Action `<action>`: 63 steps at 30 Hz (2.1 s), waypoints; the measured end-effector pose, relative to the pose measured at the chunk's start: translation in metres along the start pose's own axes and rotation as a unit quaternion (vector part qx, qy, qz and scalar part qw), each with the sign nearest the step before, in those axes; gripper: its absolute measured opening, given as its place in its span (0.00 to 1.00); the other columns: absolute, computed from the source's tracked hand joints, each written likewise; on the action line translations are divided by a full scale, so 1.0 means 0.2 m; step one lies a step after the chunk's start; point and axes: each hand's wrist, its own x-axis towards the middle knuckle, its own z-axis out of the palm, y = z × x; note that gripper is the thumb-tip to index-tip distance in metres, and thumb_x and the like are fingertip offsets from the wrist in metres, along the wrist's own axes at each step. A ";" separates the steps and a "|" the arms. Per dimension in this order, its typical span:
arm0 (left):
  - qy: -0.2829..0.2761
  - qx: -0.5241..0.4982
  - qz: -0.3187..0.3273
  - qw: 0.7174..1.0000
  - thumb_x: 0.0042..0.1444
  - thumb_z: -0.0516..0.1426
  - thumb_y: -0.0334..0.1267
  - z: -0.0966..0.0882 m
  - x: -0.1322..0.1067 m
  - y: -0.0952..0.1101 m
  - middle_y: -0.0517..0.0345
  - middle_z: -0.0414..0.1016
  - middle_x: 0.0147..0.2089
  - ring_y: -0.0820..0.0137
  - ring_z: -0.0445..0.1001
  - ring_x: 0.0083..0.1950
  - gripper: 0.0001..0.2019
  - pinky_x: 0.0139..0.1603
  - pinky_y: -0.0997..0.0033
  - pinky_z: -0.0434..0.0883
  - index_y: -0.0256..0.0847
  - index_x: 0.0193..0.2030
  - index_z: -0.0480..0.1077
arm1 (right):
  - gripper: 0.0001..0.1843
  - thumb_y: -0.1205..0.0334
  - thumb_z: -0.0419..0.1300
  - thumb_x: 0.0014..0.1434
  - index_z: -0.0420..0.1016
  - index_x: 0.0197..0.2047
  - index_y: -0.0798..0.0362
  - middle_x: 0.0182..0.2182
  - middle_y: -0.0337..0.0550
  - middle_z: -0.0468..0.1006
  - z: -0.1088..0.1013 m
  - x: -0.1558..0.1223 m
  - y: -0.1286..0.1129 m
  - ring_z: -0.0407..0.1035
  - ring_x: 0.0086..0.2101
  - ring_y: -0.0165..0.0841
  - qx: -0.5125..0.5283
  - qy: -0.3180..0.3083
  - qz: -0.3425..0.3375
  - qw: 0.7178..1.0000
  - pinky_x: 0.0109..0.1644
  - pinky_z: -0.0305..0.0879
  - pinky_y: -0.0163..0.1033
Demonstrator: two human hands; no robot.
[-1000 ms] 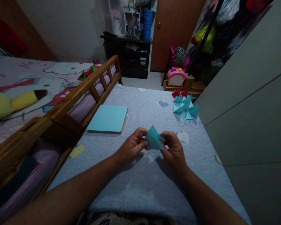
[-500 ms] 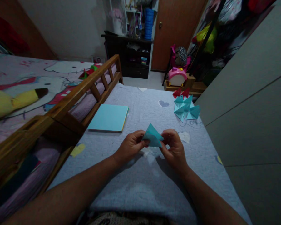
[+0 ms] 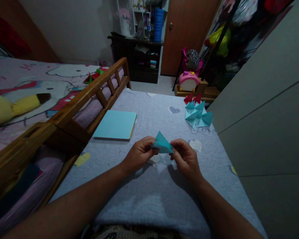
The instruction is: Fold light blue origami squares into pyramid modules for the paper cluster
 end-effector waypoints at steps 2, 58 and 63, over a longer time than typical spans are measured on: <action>0.001 0.013 0.008 1.000 0.60 0.61 0.35 0.00 0.00 0.00 0.53 0.73 0.38 0.66 0.72 0.42 0.04 0.41 0.68 0.70 0.39 0.37 0.78 | 0.06 0.61 0.60 0.62 0.74 0.43 0.49 0.31 0.37 0.75 0.00 0.01 0.00 0.70 0.26 0.29 0.050 0.002 0.038 0.998 0.30 0.69 0.36; -0.031 0.139 0.115 0.983 0.64 0.56 0.31 -0.01 -0.01 0.03 0.56 0.71 0.39 0.67 0.71 0.42 0.13 0.44 0.66 0.69 0.47 0.52 0.76 | 0.16 0.51 0.73 0.50 0.77 0.38 0.49 0.30 0.35 0.74 -0.01 0.06 0.04 0.65 0.23 0.25 0.216 -0.055 0.184 0.957 0.25 0.66 0.31; -0.038 0.125 0.127 0.983 0.62 0.57 0.30 -0.02 -0.01 0.03 0.54 0.74 0.43 0.67 0.73 0.43 0.09 0.45 0.66 0.69 0.44 0.44 0.77 | 0.17 0.50 0.72 0.51 0.77 0.39 0.50 0.29 0.35 0.75 0.00 0.06 0.03 0.65 0.24 0.25 0.204 -0.069 0.190 0.958 0.26 0.66 0.31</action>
